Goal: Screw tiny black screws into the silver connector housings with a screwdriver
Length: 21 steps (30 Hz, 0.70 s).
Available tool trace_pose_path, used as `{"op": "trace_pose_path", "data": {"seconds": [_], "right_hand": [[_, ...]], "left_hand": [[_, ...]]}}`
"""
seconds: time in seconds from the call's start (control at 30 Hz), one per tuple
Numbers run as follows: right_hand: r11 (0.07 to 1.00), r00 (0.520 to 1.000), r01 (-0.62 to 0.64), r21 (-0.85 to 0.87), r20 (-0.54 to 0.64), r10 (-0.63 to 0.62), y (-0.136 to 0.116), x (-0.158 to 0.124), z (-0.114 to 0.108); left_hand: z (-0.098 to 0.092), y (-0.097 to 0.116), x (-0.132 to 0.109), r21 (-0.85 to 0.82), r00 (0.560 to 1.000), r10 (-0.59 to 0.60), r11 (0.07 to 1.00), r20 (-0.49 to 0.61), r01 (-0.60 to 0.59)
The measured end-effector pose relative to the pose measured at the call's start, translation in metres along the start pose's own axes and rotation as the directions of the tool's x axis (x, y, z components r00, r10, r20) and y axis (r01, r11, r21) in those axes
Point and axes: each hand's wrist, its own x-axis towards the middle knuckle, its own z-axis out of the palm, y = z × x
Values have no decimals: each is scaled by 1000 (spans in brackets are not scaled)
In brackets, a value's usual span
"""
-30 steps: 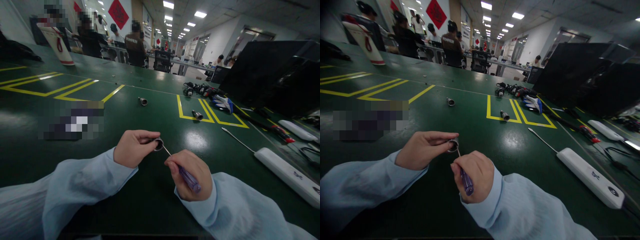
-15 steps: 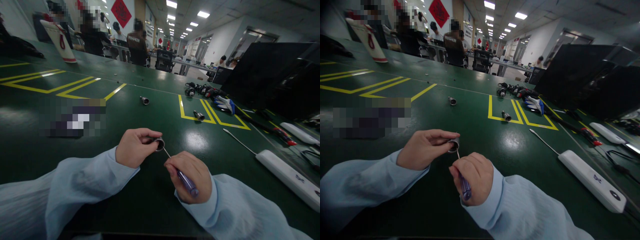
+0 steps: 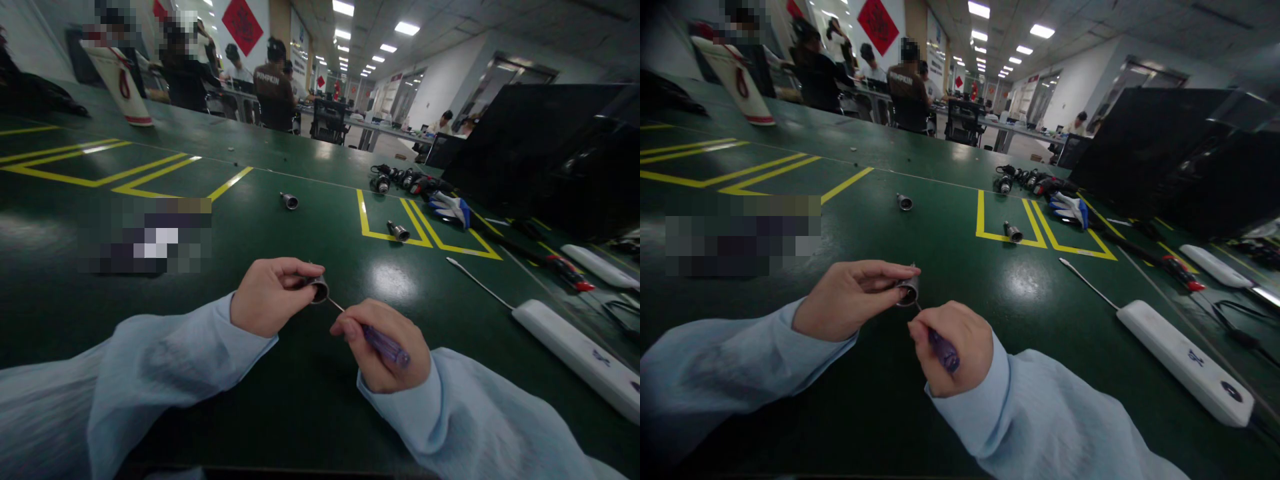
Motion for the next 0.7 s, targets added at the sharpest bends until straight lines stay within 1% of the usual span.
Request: {"op": "trace_pose_path", "data": {"seconds": [0.07, 0.13, 0.2, 0.3, 0.37, 0.43, 0.53, 0.63, 0.7], "right_hand": [[996, 996, -81, 36, -37, 82, 1, 0, 1], [991, 991, -122, 53, -54, 125, 2, -1, 2], [983, 983, -161, 91, -75, 168, 3, -2, 5], [941, 948, -253, 225, -137, 287, 5, -4, 8], [928, 938, -265, 261, -154, 311, 6, -4, 7], [952, 958, -219, 212, -139, 252, 6, -4, 5], [993, 995, -70, 99, -62, 76, 6, -4, 1], [999, 999, 46, -3, 16, -46, 3, -3, -1], [995, 996, 77, -62, 38, -75, 0, -2, -1]], "left_hand": [[0, -1, 0, 6, 1000, 1, 1000, 27, -1], [-1, -1, 1, 10, 999, 3, 1000, 36, -3], [-1, 0, 1, 10, 999, -20, 1000, 45, 19], [-1, 2, 1, 8, 998, -43, 999, 53, 43], [-2, 3, 1, 9, 998, -37, 999, 47, 37], [-2, 3, 2, 1, 999, -33, 999, 43, 33], [-1, 4, 1, -15, 998, -54, 998, 28, 54], [-1, 4, 1, -9, 998, -64, 998, 24, 64], [-1, 4, 1, 1, 998, -59, 998, 34, 59]]}}
